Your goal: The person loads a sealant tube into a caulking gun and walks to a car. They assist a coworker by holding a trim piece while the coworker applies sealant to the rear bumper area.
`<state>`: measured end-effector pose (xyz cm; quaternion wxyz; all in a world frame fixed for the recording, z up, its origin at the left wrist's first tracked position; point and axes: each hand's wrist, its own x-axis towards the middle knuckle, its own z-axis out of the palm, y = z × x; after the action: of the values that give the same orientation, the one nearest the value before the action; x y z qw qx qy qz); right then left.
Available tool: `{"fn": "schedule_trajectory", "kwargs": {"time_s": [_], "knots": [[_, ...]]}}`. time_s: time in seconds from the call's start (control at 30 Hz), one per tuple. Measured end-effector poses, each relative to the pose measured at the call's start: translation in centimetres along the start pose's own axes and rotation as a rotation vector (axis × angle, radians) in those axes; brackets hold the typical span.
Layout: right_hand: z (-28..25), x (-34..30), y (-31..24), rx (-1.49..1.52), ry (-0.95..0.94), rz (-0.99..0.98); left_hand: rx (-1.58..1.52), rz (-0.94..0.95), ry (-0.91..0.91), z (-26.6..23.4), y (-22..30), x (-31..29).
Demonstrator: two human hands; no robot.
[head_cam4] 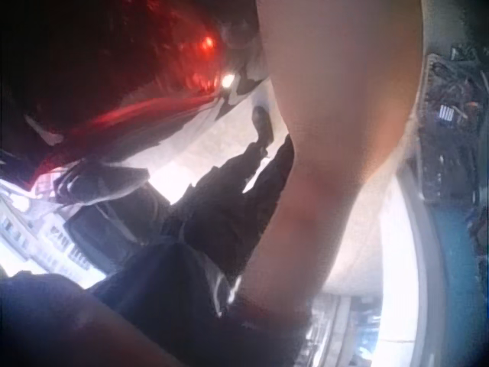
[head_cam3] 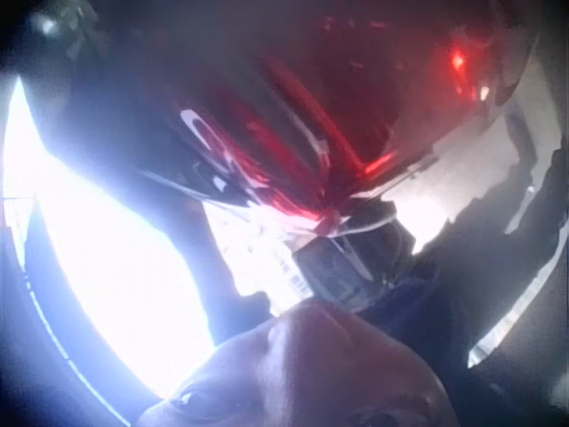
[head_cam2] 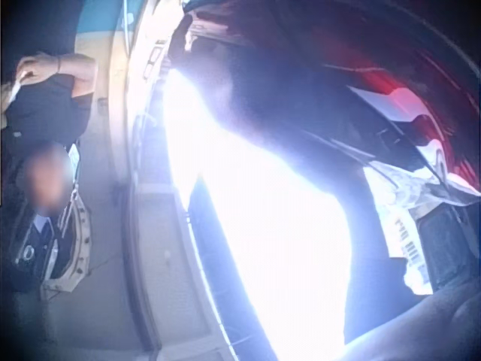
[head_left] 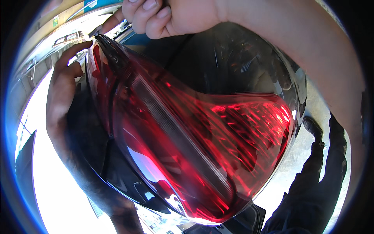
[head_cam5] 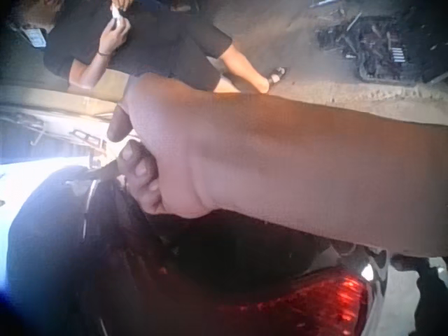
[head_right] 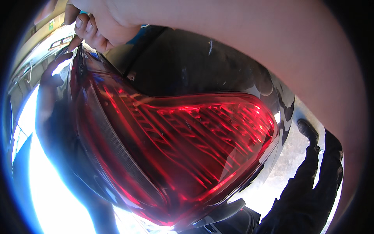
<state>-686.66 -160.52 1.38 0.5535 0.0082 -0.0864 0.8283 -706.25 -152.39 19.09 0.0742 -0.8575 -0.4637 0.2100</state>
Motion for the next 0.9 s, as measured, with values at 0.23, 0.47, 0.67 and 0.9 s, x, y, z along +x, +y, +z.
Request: {"fn": "schedule_trajectory", "kwargs": {"time_s": [0.23, 0.47, 0.67, 0.9], "knots": [[0.2, 0.2, 0.6, 0.032, 0.034, -0.064, 0.009, 0.014, -0.040, -0.6, 0.4, 2.2], [-0.2, -0.3, 1.1, 0.057, 0.065, -0.110, 0.009, 0.029, -0.084, -1.5, -1.4, 4.3], [-0.3, -0.3, 1.3, 0.087, 0.063, -0.156, 0.021, 0.028, -0.074, -1.4, -0.9, 5.4], [-0.8, -0.2, 1.6, 0.009, 0.040, -0.142, -0.015, 0.049, -0.039, -1.3, 0.3, 4.3]]}}
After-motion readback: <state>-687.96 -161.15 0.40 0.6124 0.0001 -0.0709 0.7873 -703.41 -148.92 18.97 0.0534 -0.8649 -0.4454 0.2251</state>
